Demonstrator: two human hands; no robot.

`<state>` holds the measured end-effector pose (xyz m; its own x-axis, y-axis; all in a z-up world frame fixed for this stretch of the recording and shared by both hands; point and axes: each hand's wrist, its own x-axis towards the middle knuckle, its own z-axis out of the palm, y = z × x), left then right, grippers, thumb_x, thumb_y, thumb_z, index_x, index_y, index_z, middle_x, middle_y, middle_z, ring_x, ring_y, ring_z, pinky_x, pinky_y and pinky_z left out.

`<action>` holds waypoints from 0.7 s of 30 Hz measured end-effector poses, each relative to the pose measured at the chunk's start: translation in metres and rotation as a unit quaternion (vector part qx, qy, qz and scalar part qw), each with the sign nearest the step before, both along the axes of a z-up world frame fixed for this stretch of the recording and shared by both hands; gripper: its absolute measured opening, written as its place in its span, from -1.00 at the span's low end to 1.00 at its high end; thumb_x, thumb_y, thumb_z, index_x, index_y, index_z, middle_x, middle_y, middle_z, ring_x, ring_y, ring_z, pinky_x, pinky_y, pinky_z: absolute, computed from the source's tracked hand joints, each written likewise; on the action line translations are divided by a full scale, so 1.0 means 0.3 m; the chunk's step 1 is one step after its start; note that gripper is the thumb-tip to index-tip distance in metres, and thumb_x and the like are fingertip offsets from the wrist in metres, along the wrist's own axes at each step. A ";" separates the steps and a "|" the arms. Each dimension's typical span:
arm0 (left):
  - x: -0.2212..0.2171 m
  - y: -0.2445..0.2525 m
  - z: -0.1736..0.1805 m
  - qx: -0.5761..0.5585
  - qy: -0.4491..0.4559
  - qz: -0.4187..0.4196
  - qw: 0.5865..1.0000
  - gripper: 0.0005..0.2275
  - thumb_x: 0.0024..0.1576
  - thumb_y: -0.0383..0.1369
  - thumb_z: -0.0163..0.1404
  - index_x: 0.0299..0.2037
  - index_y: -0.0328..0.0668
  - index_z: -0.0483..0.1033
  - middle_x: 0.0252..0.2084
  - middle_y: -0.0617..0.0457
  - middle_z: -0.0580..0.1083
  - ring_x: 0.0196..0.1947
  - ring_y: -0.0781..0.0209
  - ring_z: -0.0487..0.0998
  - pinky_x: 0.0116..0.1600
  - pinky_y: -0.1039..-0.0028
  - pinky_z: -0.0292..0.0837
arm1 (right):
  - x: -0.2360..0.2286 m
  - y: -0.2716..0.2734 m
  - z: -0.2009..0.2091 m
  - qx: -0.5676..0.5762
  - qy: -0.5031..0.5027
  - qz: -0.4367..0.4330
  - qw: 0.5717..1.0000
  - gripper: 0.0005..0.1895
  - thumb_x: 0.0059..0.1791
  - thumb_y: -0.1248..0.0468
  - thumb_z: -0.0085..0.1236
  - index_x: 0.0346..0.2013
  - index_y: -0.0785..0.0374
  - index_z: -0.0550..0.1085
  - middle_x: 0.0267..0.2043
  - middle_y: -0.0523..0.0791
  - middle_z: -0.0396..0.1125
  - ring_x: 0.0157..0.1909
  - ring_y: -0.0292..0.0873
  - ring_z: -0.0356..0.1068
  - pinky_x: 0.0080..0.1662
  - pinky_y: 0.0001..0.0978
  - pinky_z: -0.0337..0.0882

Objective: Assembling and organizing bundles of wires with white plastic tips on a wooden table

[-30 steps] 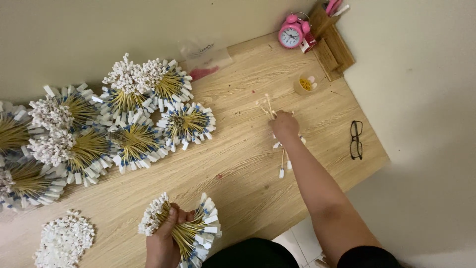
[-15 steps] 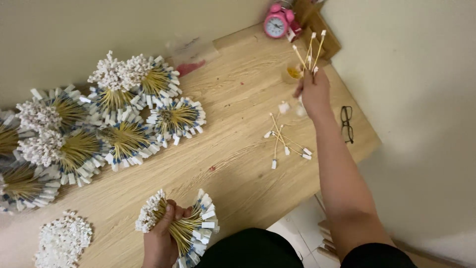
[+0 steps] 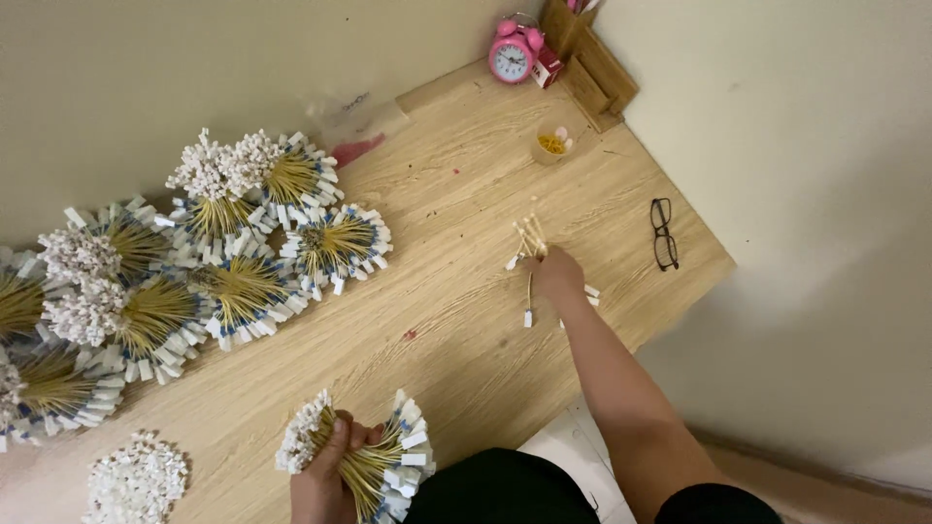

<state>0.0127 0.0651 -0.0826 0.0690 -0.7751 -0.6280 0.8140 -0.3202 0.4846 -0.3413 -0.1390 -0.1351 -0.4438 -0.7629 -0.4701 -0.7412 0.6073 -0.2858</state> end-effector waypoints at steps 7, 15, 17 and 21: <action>0.009 -0.005 -0.019 -0.047 0.012 0.004 0.999 -0.82 0.12 -0.39 -0.03 -0.49 -0.21 0.29 -0.61 0.07 0.23 -0.50 0.05 0.41 -0.04 0.19 0.40 | -0.085 -0.059 -0.143 -0.047 -0.005 0.076 0.996 -0.62 -0.11 -0.01 -0.10 -0.32 0.25 0.44 -0.24 0.09 0.40 -0.15 0.20 0.38 -0.21 0.00 0.27; 0.001 -0.016 -0.009 -0.027 0.035 -0.010 0.999 -0.84 0.11 -0.42 -0.02 -0.46 -0.18 0.26 -0.60 0.05 0.20 -0.45 -0.09 0.39 -0.12 0.21 0.28 | -0.093 -0.101 0.016 -0.098 -0.039 0.055 0.993 -0.71 0.05 0.11 -0.21 -0.36 0.25 0.35 -0.40 0.00 0.32 -0.38 0.00 0.29 -0.33 -0.13 0.20; 0.001 -0.007 -0.015 -0.032 0.039 -0.012 0.999 -0.83 0.12 -0.38 -0.03 -0.47 -0.17 0.26 -0.60 0.05 0.20 -0.46 -0.04 0.40 -0.20 0.26 0.28 | -0.149 -0.178 -0.110 -0.077 -0.002 0.065 0.995 -0.67 0.07 0.08 -0.31 -0.26 0.29 0.32 -0.26 0.10 0.33 -0.20 0.14 0.31 -0.19 -0.01 0.21; -0.001 -0.019 0.030 0.018 0.011 0.010 1.000 -0.81 0.18 -0.39 -0.09 -0.47 -0.22 0.25 -0.57 0.05 0.17 -0.52 0.08 0.26 -0.12 0.25 0.28 | -0.138 -0.258 -0.192 -0.086 -0.025 0.019 0.996 -0.56 0.02 -0.05 -0.22 -0.18 0.31 0.28 -0.10 0.21 0.34 -0.01 0.31 0.31 -0.02 0.05 0.23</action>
